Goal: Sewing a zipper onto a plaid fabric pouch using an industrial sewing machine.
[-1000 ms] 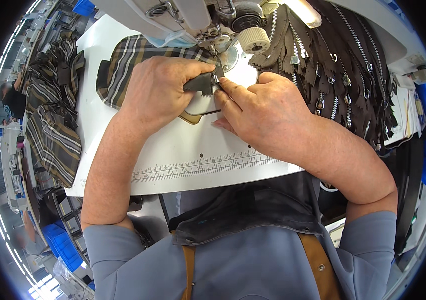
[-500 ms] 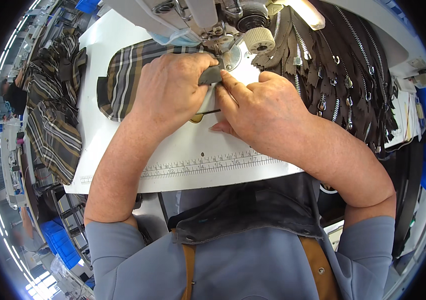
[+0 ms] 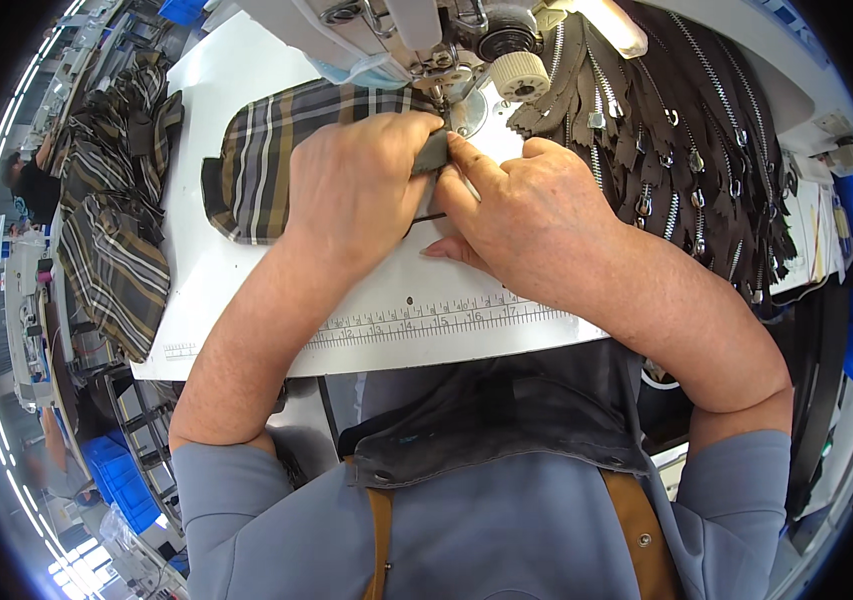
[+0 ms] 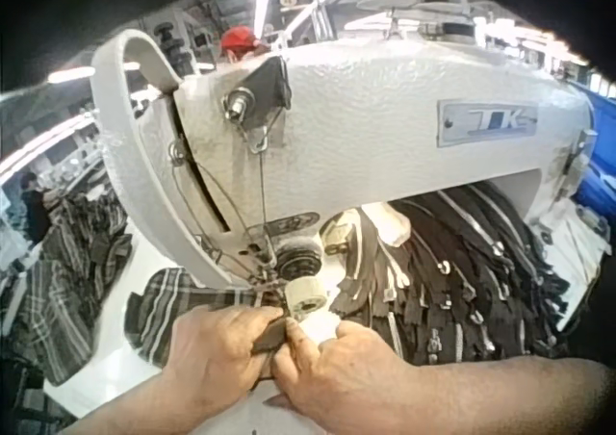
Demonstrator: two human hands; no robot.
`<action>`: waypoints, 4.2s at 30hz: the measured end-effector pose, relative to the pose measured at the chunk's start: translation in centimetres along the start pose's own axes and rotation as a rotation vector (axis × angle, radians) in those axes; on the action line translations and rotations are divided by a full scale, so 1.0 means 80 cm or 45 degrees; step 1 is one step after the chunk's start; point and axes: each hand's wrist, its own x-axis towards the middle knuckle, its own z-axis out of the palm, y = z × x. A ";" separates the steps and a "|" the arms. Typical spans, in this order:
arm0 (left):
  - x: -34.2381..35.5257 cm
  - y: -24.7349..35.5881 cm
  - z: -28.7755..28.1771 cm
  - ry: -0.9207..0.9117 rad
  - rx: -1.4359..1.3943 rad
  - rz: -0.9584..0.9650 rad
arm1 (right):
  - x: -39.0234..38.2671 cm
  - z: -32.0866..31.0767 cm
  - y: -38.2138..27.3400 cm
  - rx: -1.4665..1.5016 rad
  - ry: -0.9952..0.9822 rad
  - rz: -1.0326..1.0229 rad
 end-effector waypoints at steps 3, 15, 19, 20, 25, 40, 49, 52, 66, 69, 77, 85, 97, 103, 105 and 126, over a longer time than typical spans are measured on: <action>-0.038 0.014 -0.012 0.240 0.416 0.365 | -0.002 -0.001 -0.001 -0.041 0.054 0.018; -0.044 -0.032 0.016 0.012 -0.216 -0.117 | -0.005 -0.005 -0.002 -0.059 0.000 -0.043; -0.006 -0.051 0.045 0.010 -0.556 -0.224 | -0.004 -0.007 -0.002 -0.054 0.019 -0.040; -0.004 -0.054 0.049 -0.028 -0.548 -0.271 | -0.004 -0.006 -0.002 -0.060 0.004 -0.037; 0.000 -0.080 0.066 0.111 -0.884 -0.297 | -0.003 -0.004 -0.001 -0.074 -0.016 -0.049; -0.052 -0.028 -0.003 -0.106 -0.039 -0.373 | -0.005 -0.006 -0.002 -0.055 -0.033 -0.032; -0.017 -0.014 -0.022 0.036 0.528 0.299 | -0.006 -0.007 -0.008 -0.067 -0.020 -0.011; -0.010 -0.017 -0.020 -0.021 0.391 0.252 | -0.004 -0.008 -0.006 -0.014 0.004 -0.003; 0.009 -0.024 0.003 0.128 -0.176 0.214 | -0.007 -0.005 -0.003 0.074 -0.041 -0.033; 0.008 -0.023 -0.002 -0.105 -0.383 0.127 | -0.005 -0.002 -0.001 0.059 0.081 -0.080; 0.002 -0.023 0.002 -0.078 -0.421 0.133 | -0.005 0.005 -0.001 0.059 0.150 -0.094; -0.004 -0.024 0.011 -0.053 -0.392 0.145 | -0.005 0.006 -0.004 0.073 0.134 -0.074; -0.005 -0.014 0.019 0.178 -0.053 0.225 | -0.003 -0.004 -0.005 0.121 0.013 -0.015; -0.006 -0.014 0.021 0.178 -0.045 0.181 | -0.004 -0.003 -0.003 0.110 0.052 0.001; -0.007 -0.012 0.021 0.180 -0.051 0.179 | -0.004 -0.001 -0.002 0.162 0.182 0.025; -0.005 -0.015 0.029 0.200 0.060 0.188 | -0.001 -0.041 0.067 -0.156 0.380 0.278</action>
